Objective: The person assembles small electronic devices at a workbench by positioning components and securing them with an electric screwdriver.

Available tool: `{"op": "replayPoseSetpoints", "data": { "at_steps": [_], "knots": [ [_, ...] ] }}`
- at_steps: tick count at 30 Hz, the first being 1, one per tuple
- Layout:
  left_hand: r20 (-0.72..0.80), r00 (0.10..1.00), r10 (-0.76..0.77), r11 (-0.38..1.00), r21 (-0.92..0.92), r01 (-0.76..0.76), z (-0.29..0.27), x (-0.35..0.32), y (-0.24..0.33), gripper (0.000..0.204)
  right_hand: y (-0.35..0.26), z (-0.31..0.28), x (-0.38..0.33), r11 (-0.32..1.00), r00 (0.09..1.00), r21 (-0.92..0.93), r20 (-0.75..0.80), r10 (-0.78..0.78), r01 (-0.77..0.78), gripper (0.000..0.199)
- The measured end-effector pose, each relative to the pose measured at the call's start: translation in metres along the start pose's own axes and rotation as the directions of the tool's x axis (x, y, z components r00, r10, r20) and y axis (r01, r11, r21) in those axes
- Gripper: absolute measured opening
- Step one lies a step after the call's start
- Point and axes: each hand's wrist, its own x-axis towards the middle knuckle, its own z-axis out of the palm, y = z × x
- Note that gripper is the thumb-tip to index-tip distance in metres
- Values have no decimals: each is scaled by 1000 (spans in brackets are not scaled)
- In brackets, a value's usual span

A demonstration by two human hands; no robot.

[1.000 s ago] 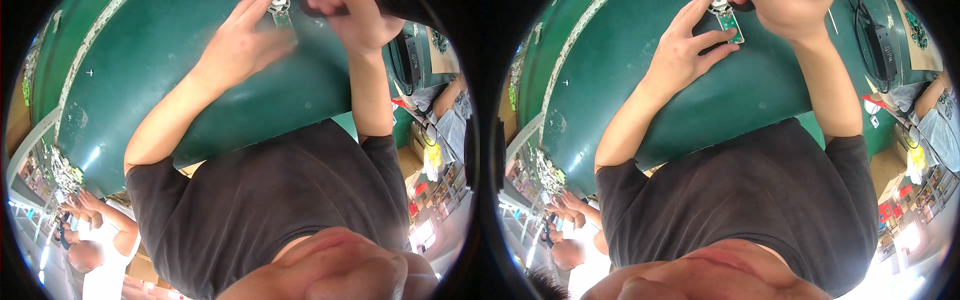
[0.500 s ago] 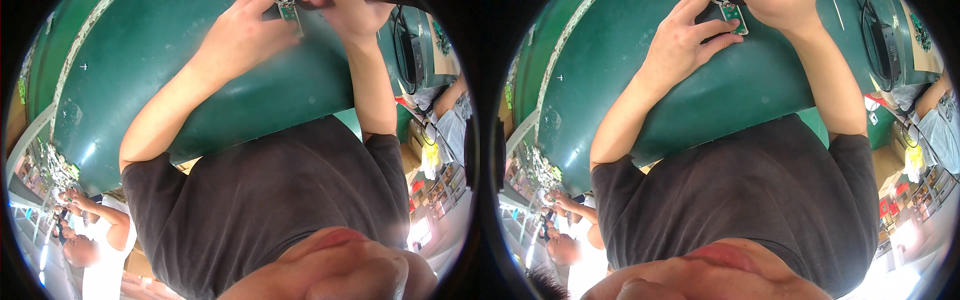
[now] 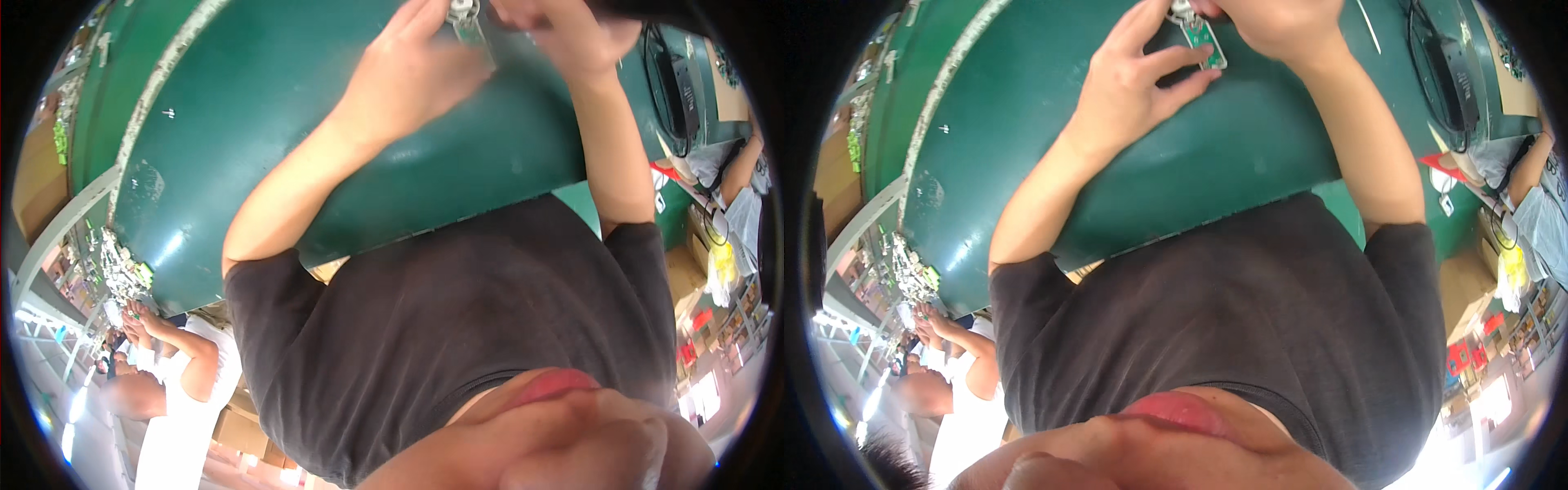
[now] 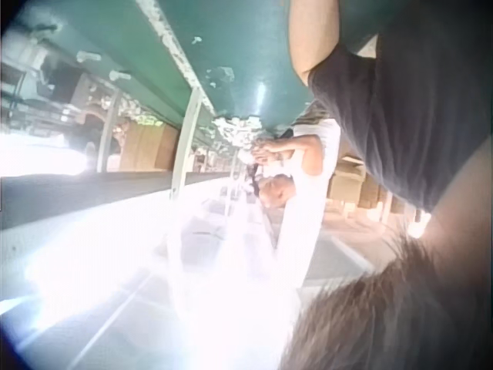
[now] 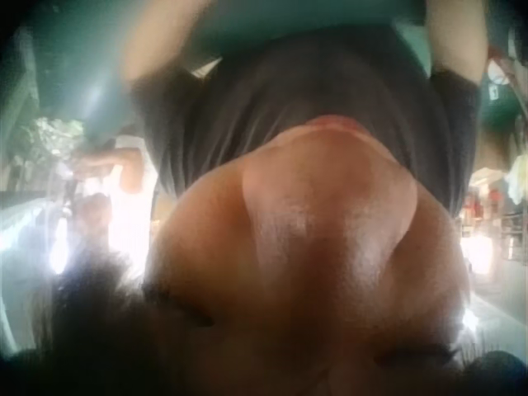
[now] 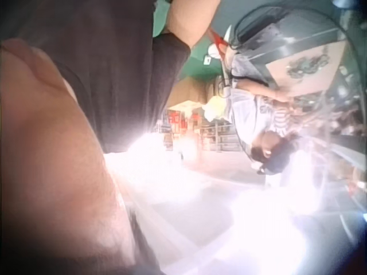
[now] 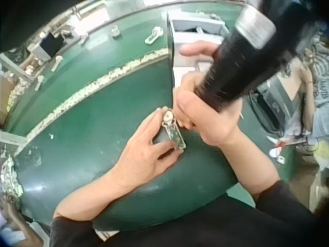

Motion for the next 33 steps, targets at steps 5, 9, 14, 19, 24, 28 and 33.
{"op": "replayPoseSetpoints", "data": {
  "at_steps": [5,9,14,19,24,28,33],
  "knots": [
    [-22,958,-287,957,43,288,-38,33,-56,32,11,1,1,995,993,44,76,-90,87,6],
    [27,815,-579,804,187,564,-68,66,-173,45,20,14,-2,990,996,140,92,-11,-2,30],
    [-76,891,-448,761,490,425,-66,94,-298,64,20,20,-2,956,996,277,40,85,-93,54],
    [104,860,-500,860,180,478,-53,121,-363,89,16,16,-3,957,989,261,115,98,-125,67],
    [-179,846,-502,588,647,486,-41,121,-371,44,12,13,1,969,998,240,37,58,-66,59],
    [-114,816,-567,676,501,540,-48,99,-292,46,-10,-12,16,939,997,334,-38,-70,79,23],
    [368,926,-86,996,40,76,-75,62,-106,34,-48,-45,35,943,925,26,-208,-318,331,30]
  ]
}}
